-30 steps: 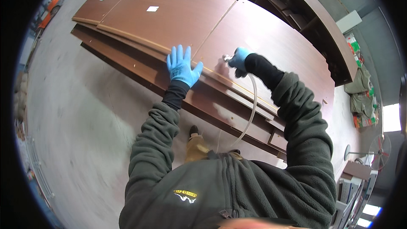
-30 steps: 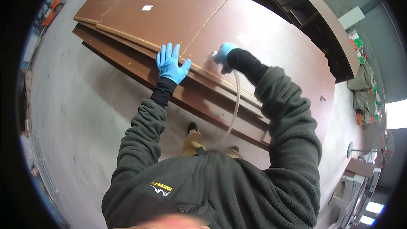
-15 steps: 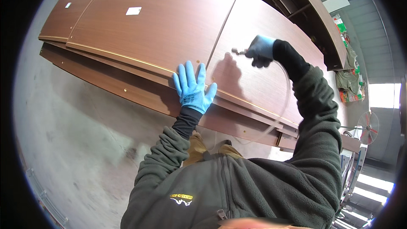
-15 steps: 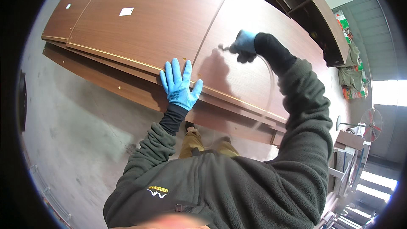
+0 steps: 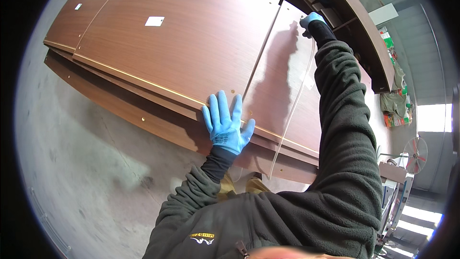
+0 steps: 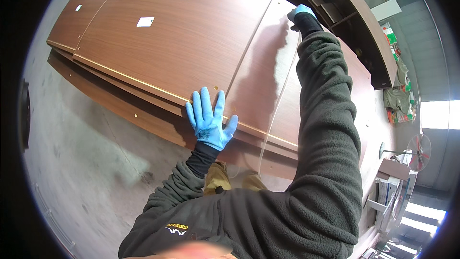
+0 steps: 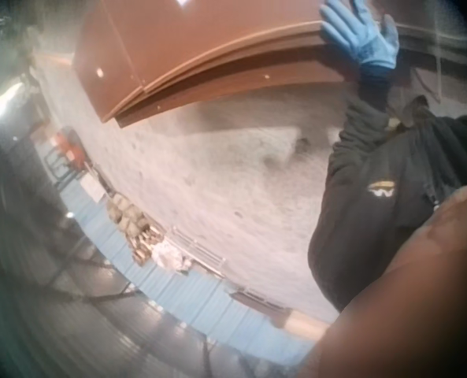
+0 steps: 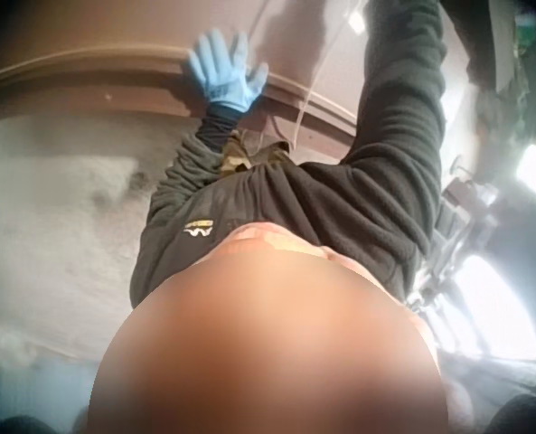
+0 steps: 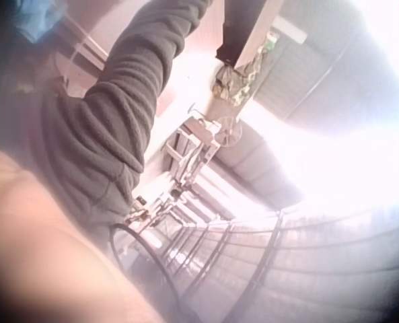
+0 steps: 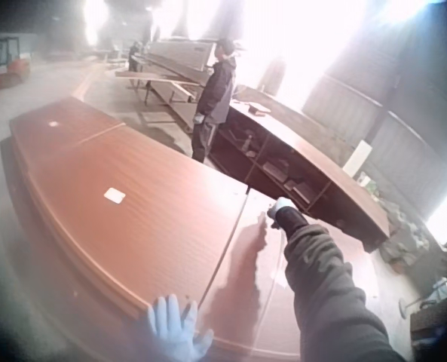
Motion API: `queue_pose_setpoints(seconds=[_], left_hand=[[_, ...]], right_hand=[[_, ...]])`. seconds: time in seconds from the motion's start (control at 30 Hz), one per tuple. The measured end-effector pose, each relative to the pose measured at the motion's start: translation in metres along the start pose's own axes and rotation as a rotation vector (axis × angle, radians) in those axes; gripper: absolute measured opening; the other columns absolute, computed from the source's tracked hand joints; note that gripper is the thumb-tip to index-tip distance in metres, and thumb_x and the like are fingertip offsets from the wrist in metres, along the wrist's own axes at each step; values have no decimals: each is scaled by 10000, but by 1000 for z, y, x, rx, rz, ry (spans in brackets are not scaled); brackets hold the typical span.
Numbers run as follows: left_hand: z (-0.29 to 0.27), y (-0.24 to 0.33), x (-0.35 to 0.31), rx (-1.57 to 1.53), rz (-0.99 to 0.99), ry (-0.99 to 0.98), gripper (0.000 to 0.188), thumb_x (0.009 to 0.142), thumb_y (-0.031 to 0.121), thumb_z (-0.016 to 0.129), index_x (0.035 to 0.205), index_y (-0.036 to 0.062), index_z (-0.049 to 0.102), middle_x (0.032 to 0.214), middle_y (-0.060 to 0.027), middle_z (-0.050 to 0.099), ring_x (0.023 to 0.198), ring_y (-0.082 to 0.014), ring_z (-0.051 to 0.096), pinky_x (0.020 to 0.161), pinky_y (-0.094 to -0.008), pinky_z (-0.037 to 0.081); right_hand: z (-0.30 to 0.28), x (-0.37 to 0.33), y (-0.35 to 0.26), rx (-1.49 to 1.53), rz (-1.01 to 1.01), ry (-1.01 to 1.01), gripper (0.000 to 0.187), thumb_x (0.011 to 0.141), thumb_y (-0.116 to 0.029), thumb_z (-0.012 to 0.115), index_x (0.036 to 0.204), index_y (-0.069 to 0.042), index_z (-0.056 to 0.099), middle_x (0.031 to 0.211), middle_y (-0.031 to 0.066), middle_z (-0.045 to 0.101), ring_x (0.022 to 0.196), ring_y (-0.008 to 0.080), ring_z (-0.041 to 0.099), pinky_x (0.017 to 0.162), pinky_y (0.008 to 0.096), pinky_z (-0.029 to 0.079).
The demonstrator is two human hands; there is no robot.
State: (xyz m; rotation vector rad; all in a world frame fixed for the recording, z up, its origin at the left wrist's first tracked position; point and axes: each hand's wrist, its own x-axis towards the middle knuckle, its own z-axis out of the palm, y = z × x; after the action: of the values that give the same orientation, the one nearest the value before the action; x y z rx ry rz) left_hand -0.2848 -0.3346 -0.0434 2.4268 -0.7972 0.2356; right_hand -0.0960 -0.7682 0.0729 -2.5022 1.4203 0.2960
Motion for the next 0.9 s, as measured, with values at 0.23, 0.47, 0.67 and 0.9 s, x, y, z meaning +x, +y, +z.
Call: queue_pose_setpoints(seconds=[0.23,0.47,0.67,0.9], left_hand=[[0,-2,-1,9,0,-16,768,914,543,616,1545,125,488,1613,-308,309,1511,-511,227,1225,-647,97],[-6,2,1,-29,-25,-49,767,909,528,640,1535,115,479,1619,-322,275,1522,-514,194,1230,-641,72],[-6,5,-5,28,13,19,747,896,510,651,1511,117,490,1599,-333,296,1507,-507,228,1237,-634,79],[-9,13,-11,74,21,53,728,889,509,669,1490,124,523,1591,-295,342,1501,-485,257,1241,-613,121]], right_hand=[[-10,-106,11,153,-268,-311,325,969,-283,695,845,16,727,729,134,737,542,198,691,489,343,572],[-9,-267,49,138,-370,-1061,414,897,-182,734,1219,66,655,821,133,725,553,174,681,447,292,546],[-4,-213,87,1129,-193,-462,137,957,-168,661,991,-36,648,821,103,695,555,179,630,485,276,514],[49,-283,137,1267,-275,-754,190,932,-187,710,1054,-43,681,822,34,673,559,115,589,468,227,442]])
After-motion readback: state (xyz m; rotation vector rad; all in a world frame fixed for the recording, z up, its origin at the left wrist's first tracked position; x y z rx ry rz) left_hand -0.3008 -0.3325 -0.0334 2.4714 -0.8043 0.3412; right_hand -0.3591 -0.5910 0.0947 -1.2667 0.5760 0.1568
